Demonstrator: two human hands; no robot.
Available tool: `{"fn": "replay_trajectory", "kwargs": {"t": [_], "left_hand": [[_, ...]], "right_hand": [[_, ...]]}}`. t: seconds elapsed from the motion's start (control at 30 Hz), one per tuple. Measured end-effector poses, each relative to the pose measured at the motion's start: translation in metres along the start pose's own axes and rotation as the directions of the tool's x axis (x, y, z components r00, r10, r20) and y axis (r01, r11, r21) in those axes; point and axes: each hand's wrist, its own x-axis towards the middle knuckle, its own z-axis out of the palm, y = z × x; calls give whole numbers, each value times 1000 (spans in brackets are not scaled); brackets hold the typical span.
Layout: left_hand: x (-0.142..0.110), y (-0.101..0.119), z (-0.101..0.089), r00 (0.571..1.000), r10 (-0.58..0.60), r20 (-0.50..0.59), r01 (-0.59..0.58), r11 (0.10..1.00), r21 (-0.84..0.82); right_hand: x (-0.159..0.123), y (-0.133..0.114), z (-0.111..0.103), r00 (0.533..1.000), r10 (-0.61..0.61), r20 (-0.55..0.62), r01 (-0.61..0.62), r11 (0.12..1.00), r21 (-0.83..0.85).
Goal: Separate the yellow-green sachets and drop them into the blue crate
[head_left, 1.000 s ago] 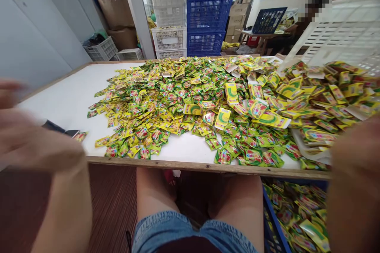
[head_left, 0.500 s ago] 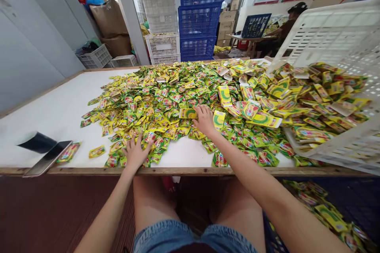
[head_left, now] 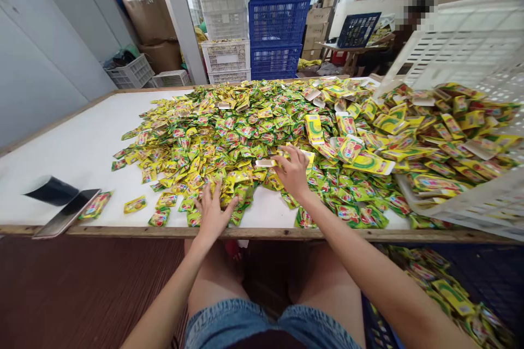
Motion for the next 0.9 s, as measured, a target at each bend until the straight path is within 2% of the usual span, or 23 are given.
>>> {"fn": "replay_trajectory", "kwargs": {"t": [0.1, 0.13, 0.17, 0.2, 0.23, 0.27, 0.33, 0.37, 0.4, 0.43, 0.5, 0.53, 0.63, 0.7, 0.83, 0.9], "left_hand": [[-7, 19, -9, 977, 11, -213, -61, 971, -232], [-11, 27, -12, 975, -5, -224, -79, 927, -366], [-14, 34, -13, 983, -37, -179, -63, 852, -520], [-18, 41, -14, 994, -78, -77, 6, 737, -676], [-22, 48, -15, 991, -113, 72, 124, 581, -805], [-25, 52, -15, 962, -126, 243, 273, 393, -878], [-30, 55, -15, 845, -84, 528, 532, 25, -847], [-32, 54, -15, 788, -64, 612, 604, -114, -789], [-33, 51, -16, 746, -60, 663, 641, -209, -739], [-34, 46, -18, 722, -73, 688, 653, -259, -712], [-36, 36, -23, 719, -146, 680, 630, -275, -726], [-36, 31, -26, 726, -183, 663, 614, -259, -745], [-37, 20, -36, 750, -314, 582, 546, -201, -813], [-38, 18, -40, 748, -381, 543, 514, -186, -838], [-38, 17, -42, 762, -442, 473, 447, -169, -878], [-38, 15, -43, 774, -453, 442, 417, -161, -895]], "right_hand": [[-31, -16, -15, 1000, 10, -20, -5, 973, 229], [-40, -24, -17, 1000, 0, -17, 5, 950, 312], [-49, -34, -19, 1000, -14, -12, 17, 922, 387], [-56, -43, -20, 999, -35, -5, 34, 893, 449], [-63, -53, -20, 998, -67, 5, 55, 864, 500], [-67, -62, -19, 994, -105, 23, 75, 836, 543], [-73, -75, -17, 980, -183, 77, 100, 790, 604], [-74, -79, -15, 969, -221, 114, 103, 773, 626], [-75, -82, -13, 954, -258, 150, 105, 760, 642], [-74, -83, -10, 938, -291, 187, 105, 755, 647], [-70, -83, -3, 917, -314, 245, 95, 771, 630], [-67, -82, 2, 923, -279, 264, 70, 798, 599], [-54, -84, 21, 956, -49, 290, -78, 908, 411], [-45, -91, 36, 953, 5, 302, -94, 955, 282], [-32, -110, 62, 903, -183, 389, 111, 973, 201], [-30, -113, 68, 873, -218, 436, 145, 970, 194]]}}
